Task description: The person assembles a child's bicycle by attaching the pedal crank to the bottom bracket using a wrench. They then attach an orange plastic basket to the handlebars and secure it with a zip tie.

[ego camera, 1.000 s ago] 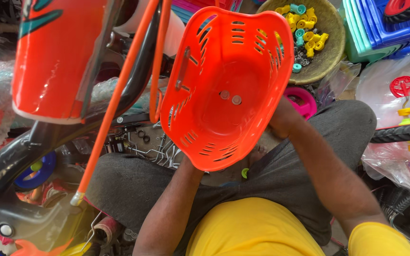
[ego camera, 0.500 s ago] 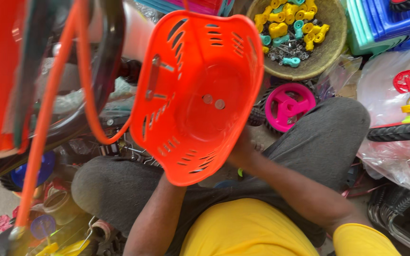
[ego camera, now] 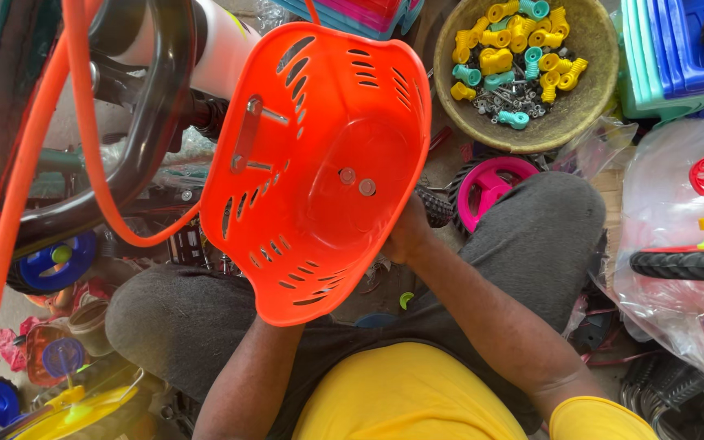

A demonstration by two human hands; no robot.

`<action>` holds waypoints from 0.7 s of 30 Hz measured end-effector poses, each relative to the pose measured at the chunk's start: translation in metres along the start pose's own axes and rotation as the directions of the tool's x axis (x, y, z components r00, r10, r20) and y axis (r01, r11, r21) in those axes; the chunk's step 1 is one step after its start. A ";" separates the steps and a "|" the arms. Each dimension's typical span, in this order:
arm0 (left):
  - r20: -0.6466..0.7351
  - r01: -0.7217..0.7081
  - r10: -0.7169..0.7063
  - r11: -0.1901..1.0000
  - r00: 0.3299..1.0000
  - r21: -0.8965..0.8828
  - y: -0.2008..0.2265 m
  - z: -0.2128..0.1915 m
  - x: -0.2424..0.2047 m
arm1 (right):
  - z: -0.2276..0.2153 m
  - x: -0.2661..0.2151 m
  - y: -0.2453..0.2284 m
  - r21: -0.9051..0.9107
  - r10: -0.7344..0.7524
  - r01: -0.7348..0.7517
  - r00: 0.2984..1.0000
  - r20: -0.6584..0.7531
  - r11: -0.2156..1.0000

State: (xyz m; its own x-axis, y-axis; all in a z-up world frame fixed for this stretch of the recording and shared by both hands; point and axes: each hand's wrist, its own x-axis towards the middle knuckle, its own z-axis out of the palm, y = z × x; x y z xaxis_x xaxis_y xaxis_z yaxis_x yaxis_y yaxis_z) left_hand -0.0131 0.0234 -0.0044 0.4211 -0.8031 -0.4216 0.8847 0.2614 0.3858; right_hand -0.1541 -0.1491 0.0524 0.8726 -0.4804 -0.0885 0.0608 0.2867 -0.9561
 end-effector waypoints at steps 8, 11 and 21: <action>-0.033 -0.061 0.062 0.998 0.998 0.013 0.010 0.001 -0.005 | 0.008 0.023 -0.030 0.871 0.144 -0.264 0.964 0.224 0.415; -0.043 -0.067 0.067 0.998 0.997 0.009 0.008 -0.001 -0.007 | 0.010 0.025 -0.031 0.872 0.091 -0.259 0.966 0.244 0.414; -0.025 -0.031 0.031 1.000 0.999 -0.002 -0.007 -0.003 -0.003 | -0.002 0.019 -0.026 0.866 0.119 -0.173 0.984 0.132 0.468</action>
State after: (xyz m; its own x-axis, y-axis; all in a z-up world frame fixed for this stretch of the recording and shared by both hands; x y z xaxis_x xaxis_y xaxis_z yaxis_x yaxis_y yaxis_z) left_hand -0.0193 0.0255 -0.0084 0.4534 -0.7810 -0.4295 0.8716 0.2877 0.3970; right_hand -0.1399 -0.1679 0.0752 0.9300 -0.3293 -0.1635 0.2977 0.9355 -0.1906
